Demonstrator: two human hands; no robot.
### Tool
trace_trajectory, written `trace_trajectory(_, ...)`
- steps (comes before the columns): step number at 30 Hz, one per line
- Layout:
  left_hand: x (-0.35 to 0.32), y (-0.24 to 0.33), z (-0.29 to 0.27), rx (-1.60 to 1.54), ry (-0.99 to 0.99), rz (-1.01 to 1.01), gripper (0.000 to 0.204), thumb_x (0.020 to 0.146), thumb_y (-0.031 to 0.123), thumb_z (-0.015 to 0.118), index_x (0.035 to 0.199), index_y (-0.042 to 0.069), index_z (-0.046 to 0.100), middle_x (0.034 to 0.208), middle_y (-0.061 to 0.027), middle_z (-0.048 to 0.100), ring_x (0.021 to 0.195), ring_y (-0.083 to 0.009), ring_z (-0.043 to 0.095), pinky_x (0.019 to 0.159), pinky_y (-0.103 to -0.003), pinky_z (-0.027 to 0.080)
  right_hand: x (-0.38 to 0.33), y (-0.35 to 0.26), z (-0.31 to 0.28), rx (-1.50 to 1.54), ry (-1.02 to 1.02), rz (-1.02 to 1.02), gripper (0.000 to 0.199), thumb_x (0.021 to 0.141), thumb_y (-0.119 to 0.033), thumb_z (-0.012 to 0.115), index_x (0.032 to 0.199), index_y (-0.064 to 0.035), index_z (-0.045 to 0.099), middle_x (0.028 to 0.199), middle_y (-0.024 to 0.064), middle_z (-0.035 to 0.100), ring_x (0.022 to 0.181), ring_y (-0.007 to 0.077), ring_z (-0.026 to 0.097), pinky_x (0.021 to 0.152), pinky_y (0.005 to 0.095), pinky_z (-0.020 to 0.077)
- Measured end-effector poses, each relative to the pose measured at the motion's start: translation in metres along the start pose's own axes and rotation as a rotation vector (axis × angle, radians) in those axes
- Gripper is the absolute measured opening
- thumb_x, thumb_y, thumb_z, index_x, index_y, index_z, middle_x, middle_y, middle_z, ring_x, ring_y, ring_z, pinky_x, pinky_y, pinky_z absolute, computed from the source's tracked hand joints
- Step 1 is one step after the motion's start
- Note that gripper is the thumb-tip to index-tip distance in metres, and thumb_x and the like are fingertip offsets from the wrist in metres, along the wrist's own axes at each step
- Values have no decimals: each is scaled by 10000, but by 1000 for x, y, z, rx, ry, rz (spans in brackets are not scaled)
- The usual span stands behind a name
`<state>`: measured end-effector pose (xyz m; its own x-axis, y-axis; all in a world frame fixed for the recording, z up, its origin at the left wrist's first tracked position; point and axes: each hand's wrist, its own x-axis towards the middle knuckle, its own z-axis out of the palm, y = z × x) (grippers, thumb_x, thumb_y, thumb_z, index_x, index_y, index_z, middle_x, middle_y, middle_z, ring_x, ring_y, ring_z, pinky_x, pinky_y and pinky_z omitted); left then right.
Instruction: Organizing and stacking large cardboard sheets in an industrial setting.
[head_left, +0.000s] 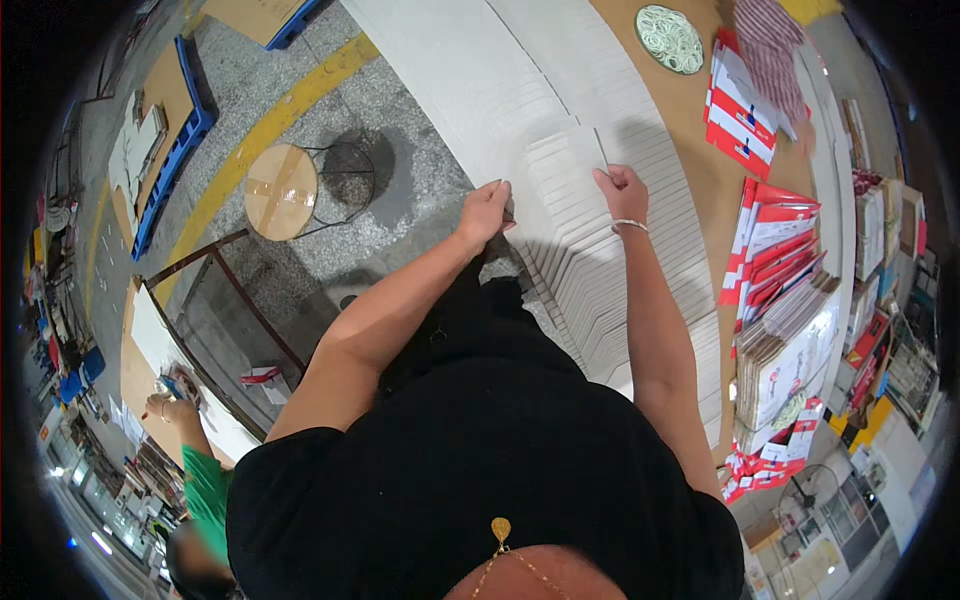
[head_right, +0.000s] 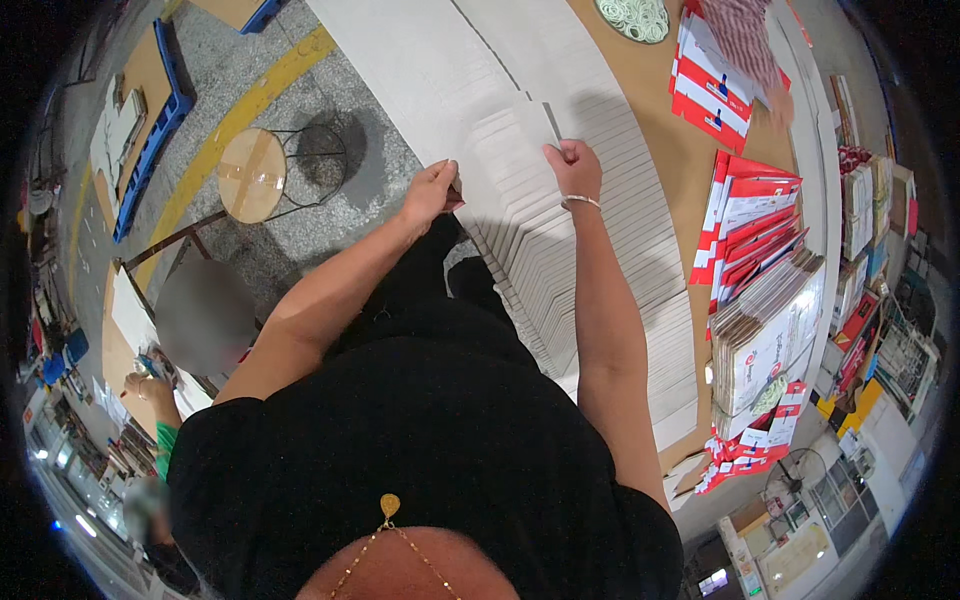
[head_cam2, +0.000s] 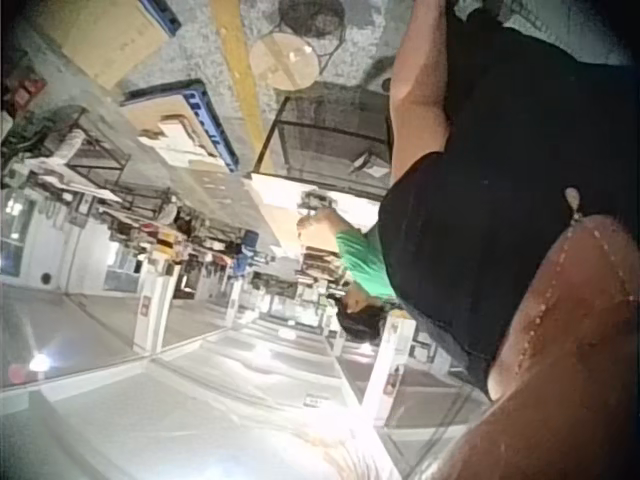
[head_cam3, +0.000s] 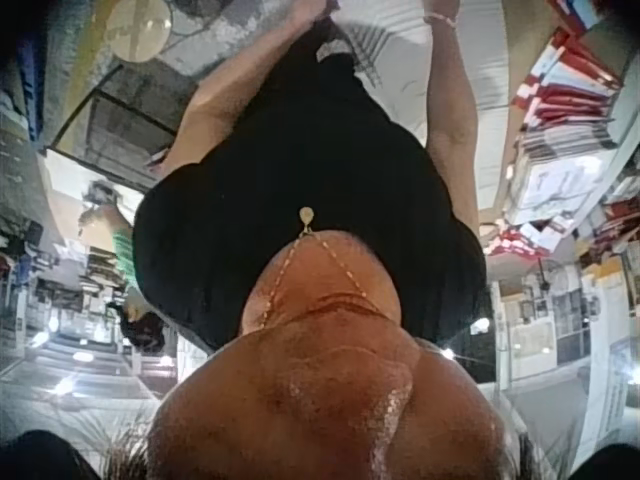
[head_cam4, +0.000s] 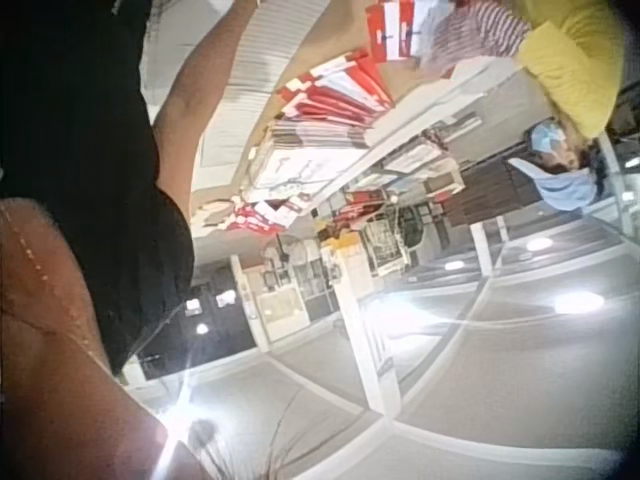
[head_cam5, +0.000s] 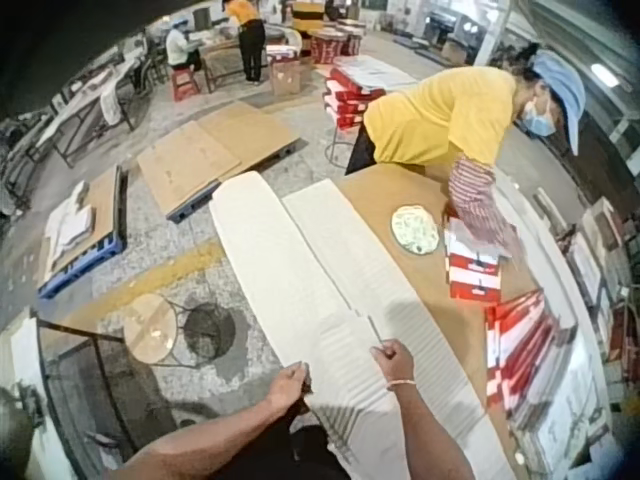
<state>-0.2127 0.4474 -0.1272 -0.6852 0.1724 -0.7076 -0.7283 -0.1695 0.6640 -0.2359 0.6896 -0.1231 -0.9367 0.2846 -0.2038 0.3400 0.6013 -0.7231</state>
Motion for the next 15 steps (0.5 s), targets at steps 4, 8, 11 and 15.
trace_trajectory(4, 4, 8, 0, 100, -56, 4, 268, 920, 298, 455, 788, 75, 520, 663, 4, 506, 538, -87, 501, 519, -253, 487, 1, 14, 5, 194, -13, 71, 327, 676, -241, 752, 868, -25, 597, 689, 25, 568, 602, 112, 491, 580, 256, 428)
trace_trajectory(8, 5, 13, 0, 140, -10, -48, 288, 914, 297, 471, 732, 78, 516, 637, 13, 481, 527, -82, 490, 521, -260, 506, 2, 15, 13, 180, 12, 122, 342, 668, -229, 754, 878, -20, 582, 677, 31, 567, 598, 116, 501, 578, 255, 430)
trace_trajectory(11, 11, 12, -6, 125, -54, -55, 278, 910, 286, 477, 730, 78, 510, 630, 17, 473, 535, -83, 498, 541, -256, 515, 2, 12, 14, 173, 58, 88, 353, 668, -214, 750, 903, -13, 580, 667, 28, 561, 590, 117, 501, 567, 255, 429)
trace_trajectory(15, 14, 14, -9, 162, -91, -77, 274, 906, 280, 486, 719, 80, 507, 634, 19, 476, 541, -83, 501, 543, -254, 515, 4, 17, 11, 133, 3, 91, 368, 664, -205, 749, 924, -6, 581, 664, 25, 557, 585, 112, 496, 562, 255, 430)
